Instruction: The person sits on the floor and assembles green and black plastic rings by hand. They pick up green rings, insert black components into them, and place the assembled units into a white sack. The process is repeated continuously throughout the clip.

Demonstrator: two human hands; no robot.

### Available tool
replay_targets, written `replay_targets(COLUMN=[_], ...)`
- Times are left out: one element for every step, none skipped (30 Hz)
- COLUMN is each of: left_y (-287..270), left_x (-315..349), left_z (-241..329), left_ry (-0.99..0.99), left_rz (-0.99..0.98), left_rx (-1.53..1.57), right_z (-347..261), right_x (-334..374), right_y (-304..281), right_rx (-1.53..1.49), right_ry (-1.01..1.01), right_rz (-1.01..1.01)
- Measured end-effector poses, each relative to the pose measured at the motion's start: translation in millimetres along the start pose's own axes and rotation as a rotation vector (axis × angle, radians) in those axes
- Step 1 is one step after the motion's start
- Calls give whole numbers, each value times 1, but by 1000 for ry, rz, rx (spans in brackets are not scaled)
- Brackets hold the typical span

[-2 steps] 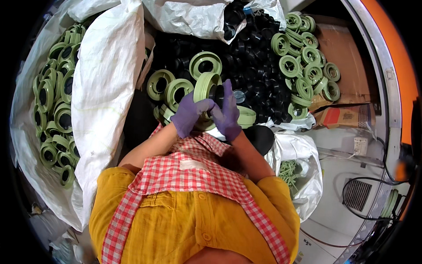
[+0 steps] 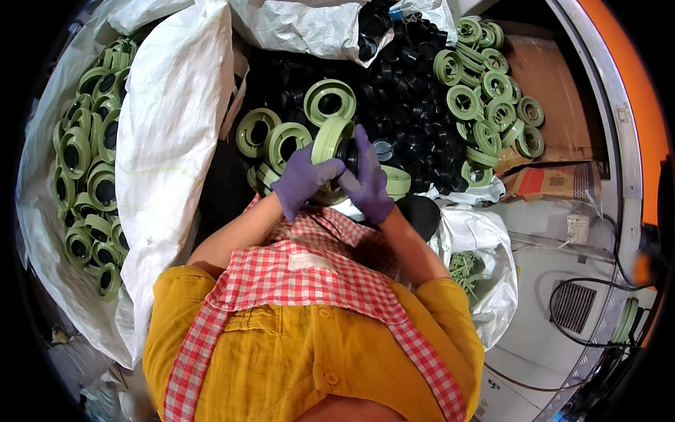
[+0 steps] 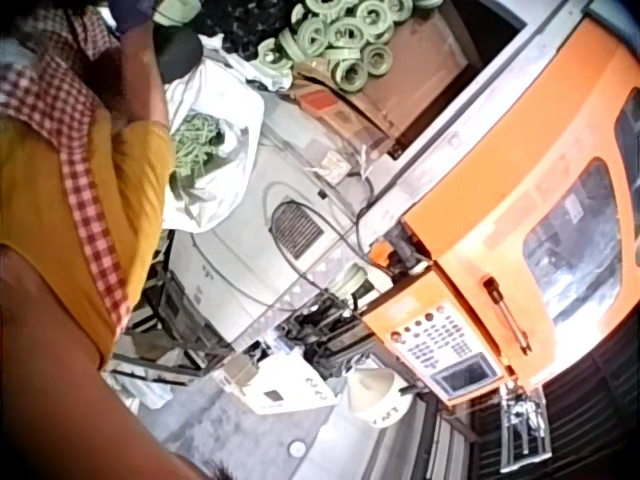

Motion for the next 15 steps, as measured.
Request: replay_targets(left_y=[-4,-11,-20,-22,-22,-17,-12,-6,-2,1,4,5,2,-3,-5], left_x=[4,-3,-9,-9,-4,-1,3,8,12,11,16,17,16,14,13], left_z=[5,-2,-3,-5,-1,-6,-9,-7,-7,-14,-17,-15,-17,-21,-23], left_ry=[-78,-124,49,293,580,345,135,61,-11,45,113,196,190,184,177], left_rz=[-54,-185,-256,-305,-295,-336,-330,-252,-173,-111,-54,8,2,1,-6], left_rx=[-4,215,-76,-432,-733,-486,-206,-131,-53,-158,-166,-172,-155,-133,-108], right_z=[-7,-17,-26,-35,-41,-41,-38,-35,-19,1,28,35,39,20,16], right_x=[-2,-6,-8,-10,-12,-10,-4,1,19,24,40,38,41,30,29], right_y=[-7,-15,-23,-26,-27,-27,-28,-27,-19,-17,-11,-9,-6,-2,-1], right_rx=[-77,-55,-34,-13,25,28,30,33,-287,-281,-661,-714,-771,-497,-347], right_ry=[-19,-140,-256,-373,-529,-444,-360,-281,281,532,744,710,682,433,368], right_rz=[-44,-126,-207,-288,-289,-260,-231,-205,-130,-145,-214,-196,-177,-75,-112])
Point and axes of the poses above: each hand's wrist, its own x-axis away from the middle knuckle, its own y-axis out of the palm, z = x × y, the point moved 2 cm from there along -x, towards the middle knuckle, and after that the axes turned 13 degrees about -y, right-handed, at the moved point
